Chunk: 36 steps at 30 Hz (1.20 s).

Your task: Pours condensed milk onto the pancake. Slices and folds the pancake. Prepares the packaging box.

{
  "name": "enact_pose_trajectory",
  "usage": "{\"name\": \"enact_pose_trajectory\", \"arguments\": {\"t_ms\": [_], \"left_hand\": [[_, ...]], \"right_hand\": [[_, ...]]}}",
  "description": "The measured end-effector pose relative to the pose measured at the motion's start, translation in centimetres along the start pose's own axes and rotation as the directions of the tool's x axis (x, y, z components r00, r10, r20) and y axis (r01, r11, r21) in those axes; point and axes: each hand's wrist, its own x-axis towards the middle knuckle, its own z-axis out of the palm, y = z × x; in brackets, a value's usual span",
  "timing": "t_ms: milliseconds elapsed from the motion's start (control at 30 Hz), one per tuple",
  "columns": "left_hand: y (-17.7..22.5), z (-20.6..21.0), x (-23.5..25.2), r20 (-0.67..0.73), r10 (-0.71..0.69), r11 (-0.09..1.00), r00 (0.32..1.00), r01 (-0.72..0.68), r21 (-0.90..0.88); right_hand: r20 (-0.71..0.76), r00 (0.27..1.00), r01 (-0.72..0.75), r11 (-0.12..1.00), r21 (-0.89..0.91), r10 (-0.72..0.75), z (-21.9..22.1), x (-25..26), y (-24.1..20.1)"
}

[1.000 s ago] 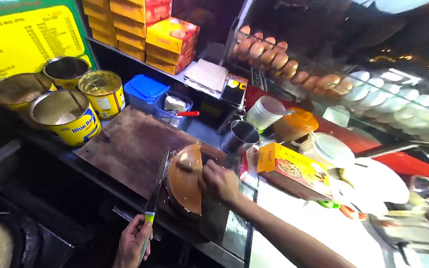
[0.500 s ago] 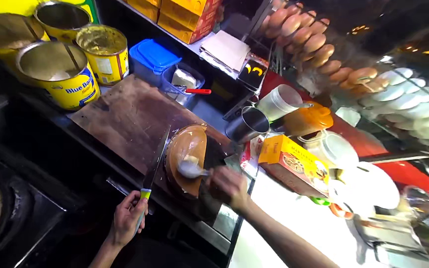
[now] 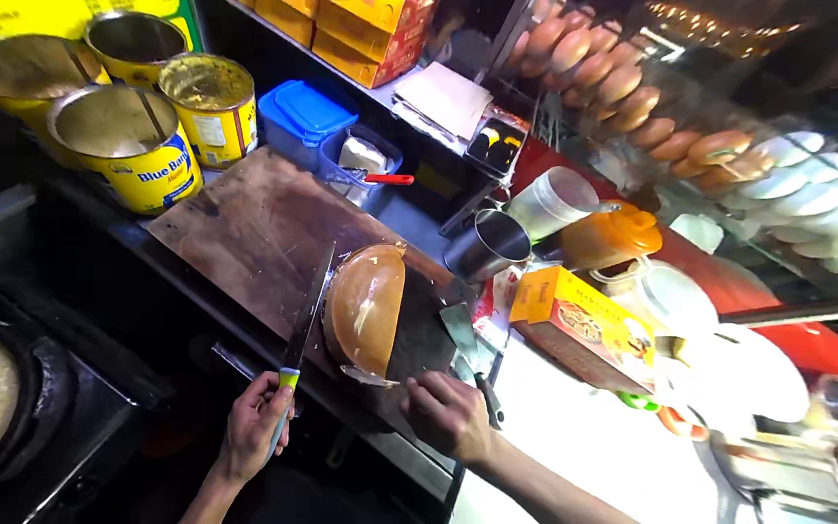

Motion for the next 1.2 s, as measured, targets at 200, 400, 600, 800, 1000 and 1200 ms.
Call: {"name": "enact_pose_trajectory", "arguments": {"t_ms": [200, 400, 600, 800, 1000, 1200], "left_hand": [[0.2, 0.0, 0.2, -0.012, -0.047, 0.998, 0.999, 0.047, -0.043], [0.0, -1.3, 0.7, -0.024, -0.021, 1.000, 0.999, 0.021, -0.017], [0.6, -2.6, 2.1, 0.015, -0.002, 1.000, 1.000, 0.002, 0.031], [0.9, -3.6, 3.7, 0.027, -0.039, 0.999, 0.999, 0.040, -0.034], [1.9, -6.1, 4.9, 0.026, -0.018, 0.999, 0.999, 0.019, -0.027], [3.3, -10.1, 5.1, -0.075, -0.094, 0.993, 0.993, 0.088, -0.074]], "right_hand": [[0.071, 0.997, 0.001, 1.000, -0.030, 0.001, 1.4, 4.8, 3.4], [0.237, 0.947, -0.249, 0.963, 0.103, 0.219, -0.3, 8.6, 4.4], [0.135, 0.898, 0.404, 0.907, 0.120, -0.418, -0.1, 6.3, 4.5], [0.138, 0.904, -0.407, 0.913, -0.018, 0.405, 2.1, 11.0, 9.9], [0.206, 0.977, -0.088, 0.980, 0.181, 0.050, 0.9, 6.1, 2.3], [0.768, 0.303, -0.909, -0.070, 0.410, 0.565, -0.1, 16.1, 1.6]]}}
